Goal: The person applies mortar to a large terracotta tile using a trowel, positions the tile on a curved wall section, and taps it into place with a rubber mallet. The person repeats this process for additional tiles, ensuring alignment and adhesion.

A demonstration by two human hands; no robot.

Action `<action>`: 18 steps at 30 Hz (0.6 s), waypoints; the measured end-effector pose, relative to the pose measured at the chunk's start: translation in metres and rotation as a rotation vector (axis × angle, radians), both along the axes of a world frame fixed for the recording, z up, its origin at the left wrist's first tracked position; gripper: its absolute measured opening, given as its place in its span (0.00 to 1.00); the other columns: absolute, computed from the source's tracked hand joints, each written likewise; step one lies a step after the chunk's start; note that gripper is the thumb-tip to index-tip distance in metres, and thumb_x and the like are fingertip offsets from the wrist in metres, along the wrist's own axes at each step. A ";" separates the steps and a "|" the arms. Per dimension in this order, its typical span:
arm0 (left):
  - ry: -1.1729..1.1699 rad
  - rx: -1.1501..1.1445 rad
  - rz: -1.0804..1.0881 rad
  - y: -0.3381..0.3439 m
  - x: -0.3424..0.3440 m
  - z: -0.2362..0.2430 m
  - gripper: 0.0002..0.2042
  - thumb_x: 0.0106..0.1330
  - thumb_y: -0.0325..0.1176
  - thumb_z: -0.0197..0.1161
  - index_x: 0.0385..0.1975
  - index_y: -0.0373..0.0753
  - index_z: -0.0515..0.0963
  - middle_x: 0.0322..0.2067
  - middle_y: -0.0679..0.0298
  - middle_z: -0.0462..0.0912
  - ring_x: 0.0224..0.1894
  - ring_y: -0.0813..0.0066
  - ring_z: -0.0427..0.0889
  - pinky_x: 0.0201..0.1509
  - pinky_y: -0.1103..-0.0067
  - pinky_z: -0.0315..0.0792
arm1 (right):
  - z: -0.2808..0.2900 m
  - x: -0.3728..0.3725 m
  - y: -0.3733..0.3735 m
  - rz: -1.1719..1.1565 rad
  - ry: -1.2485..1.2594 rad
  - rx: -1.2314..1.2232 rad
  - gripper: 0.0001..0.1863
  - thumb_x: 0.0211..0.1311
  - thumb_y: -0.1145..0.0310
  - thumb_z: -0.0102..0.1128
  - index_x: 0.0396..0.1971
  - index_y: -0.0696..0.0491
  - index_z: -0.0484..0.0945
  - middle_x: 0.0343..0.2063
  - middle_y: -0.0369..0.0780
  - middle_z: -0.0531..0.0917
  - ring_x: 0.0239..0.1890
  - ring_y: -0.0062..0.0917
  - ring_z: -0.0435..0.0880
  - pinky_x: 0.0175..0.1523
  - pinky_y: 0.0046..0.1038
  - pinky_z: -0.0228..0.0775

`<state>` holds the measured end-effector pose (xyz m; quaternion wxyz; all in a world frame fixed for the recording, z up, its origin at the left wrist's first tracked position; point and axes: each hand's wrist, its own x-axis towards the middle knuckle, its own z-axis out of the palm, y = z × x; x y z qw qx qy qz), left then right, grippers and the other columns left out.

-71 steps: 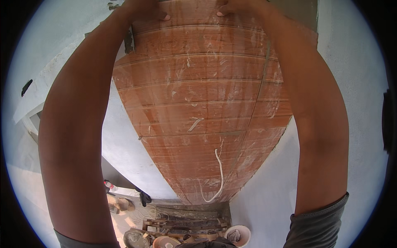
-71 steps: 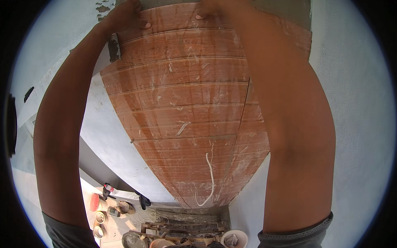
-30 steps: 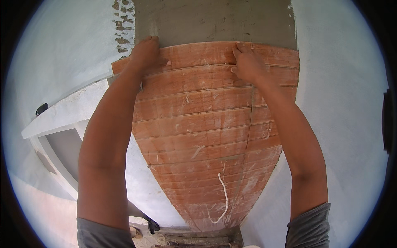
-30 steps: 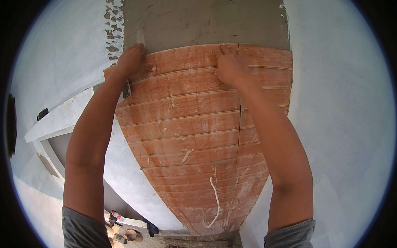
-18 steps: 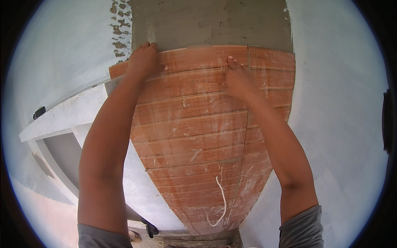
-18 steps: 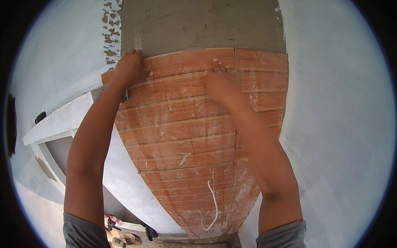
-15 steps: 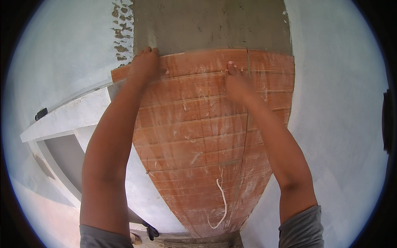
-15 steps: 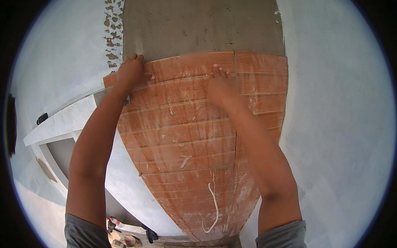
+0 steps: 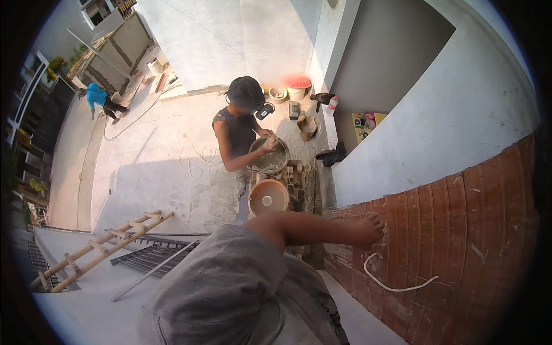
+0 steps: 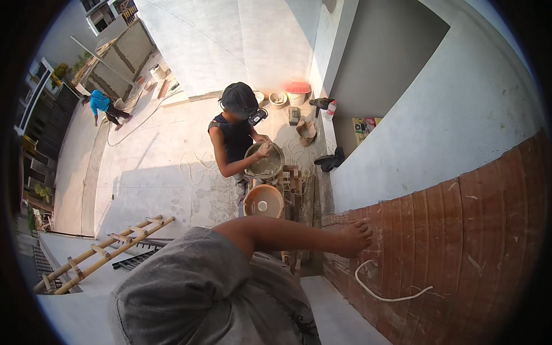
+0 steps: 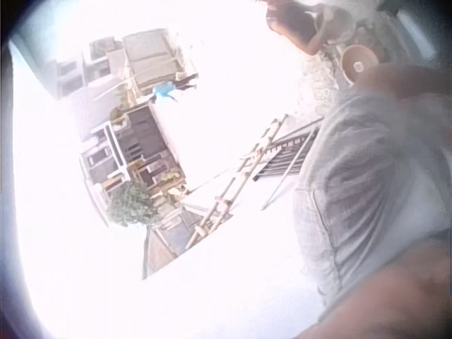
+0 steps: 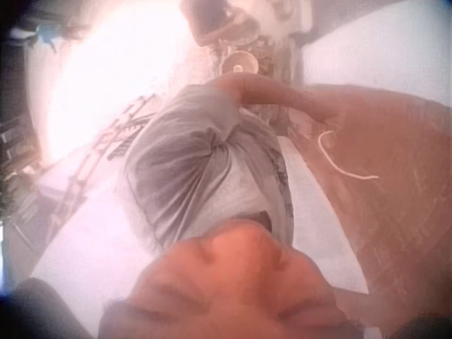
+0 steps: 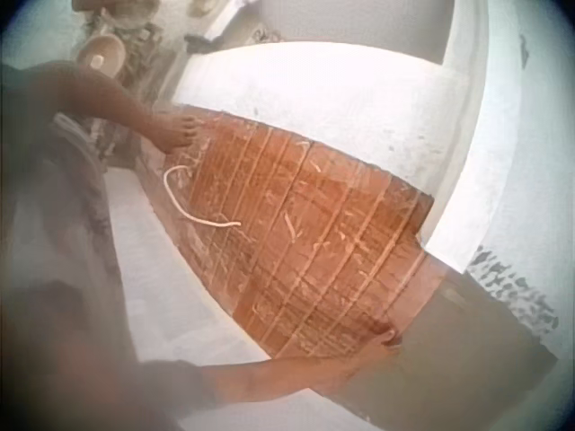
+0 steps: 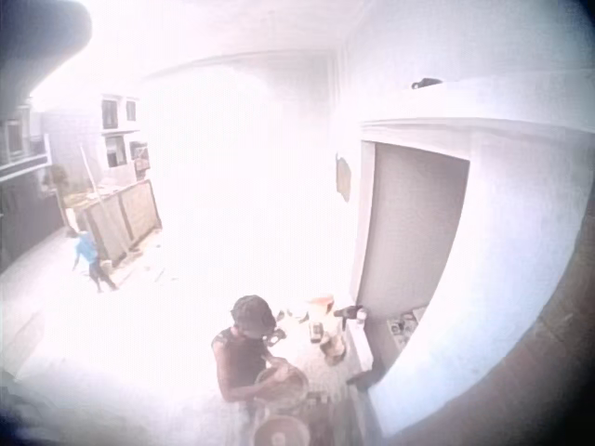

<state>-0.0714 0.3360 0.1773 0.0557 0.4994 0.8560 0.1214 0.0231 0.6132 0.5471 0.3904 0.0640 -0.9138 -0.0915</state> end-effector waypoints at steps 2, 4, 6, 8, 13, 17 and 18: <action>-0.279 -0.353 0.367 -0.154 0.021 -0.116 0.26 0.61 0.45 0.65 0.56 0.35 0.77 0.56 0.46 0.75 0.60 0.52 0.74 0.65 0.55 0.59 | -0.102 -0.018 -0.050 0.157 -0.235 -0.140 0.17 0.64 0.70 0.60 0.49 0.65 0.78 0.47 0.56 0.83 0.49 0.45 0.84 0.53 0.40 0.76; -0.417 -0.585 0.711 -0.301 0.079 -0.159 0.19 0.65 0.39 0.60 0.53 0.39 0.80 0.52 0.51 0.80 0.58 0.54 0.77 0.66 0.56 0.60 | -0.190 -0.018 -0.097 0.236 -0.488 -0.239 0.18 0.64 0.70 0.60 0.49 0.65 0.78 0.48 0.56 0.83 0.49 0.45 0.84 0.54 0.40 0.76; -0.515 -0.708 1.144 -0.423 0.174 -0.197 0.14 0.64 0.35 0.60 0.48 0.43 0.83 0.53 0.56 0.81 0.57 0.59 0.78 0.63 0.58 0.62 | -0.256 -0.014 -0.139 0.316 -0.683 -0.319 0.18 0.64 0.70 0.60 0.50 0.65 0.78 0.48 0.56 0.82 0.50 0.45 0.84 0.54 0.40 0.75; -0.723 -0.779 1.405 -0.499 0.257 -0.183 0.14 0.63 0.36 0.61 0.48 0.44 0.84 0.53 0.56 0.82 0.58 0.59 0.79 0.61 0.60 0.65 | -0.307 -0.013 -0.169 0.364 -0.825 -0.385 0.18 0.64 0.69 0.60 0.50 0.64 0.78 0.48 0.56 0.82 0.50 0.45 0.84 0.54 0.40 0.75; -1.027 -0.554 1.930 -0.527 0.359 -0.153 0.21 0.60 0.44 0.67 0.50 0.42 0.83 0.54 0.56 0.83 0.56 0.57 0.82 0.57 0.61 0.73 | -0.361 -0.023 -0.219 0.436 -0.992 -0.470 0.19 0.64 0.68 0.60 0.51 0.64 0.77 0.48 0.55 0.82 0.50 0.45 0.83 0.55 0.39 0.75; -1.134 -0.307 1.741 -0.492 0.394 -0.225 0.29 0.57 0.56 0.67 0.46 0.34 0.84 0.48 0.46 0.84 0.52 0.48 0.82 0.54 0.63 0.75 | -0.361 -0.042 -0.255 0.503 -1.027 -0.442 0.20 0.65 0.68 0.60 0.52 0.64 0.77 0.49 0.55 0.82 0.51 0.45 0.83 0.56 0.39 0.75; -1.161 -0.225 1.670 -0.486 0.405 -0.254 0.33 0.55 0.60 0.66 0.44 0.31 0.83 0.46 0.42 0.84 0.49 0.45 0.83 0.53 0.62 0.76 | -0.361 -0.046 -0.264 0.527 -1.037 -0.440 0.20 0.65 0.67 0.60 0.52 0.64 0.77 0.49 0.55 0.82 0.51 0.45 0.83 0.56 0.39 0.74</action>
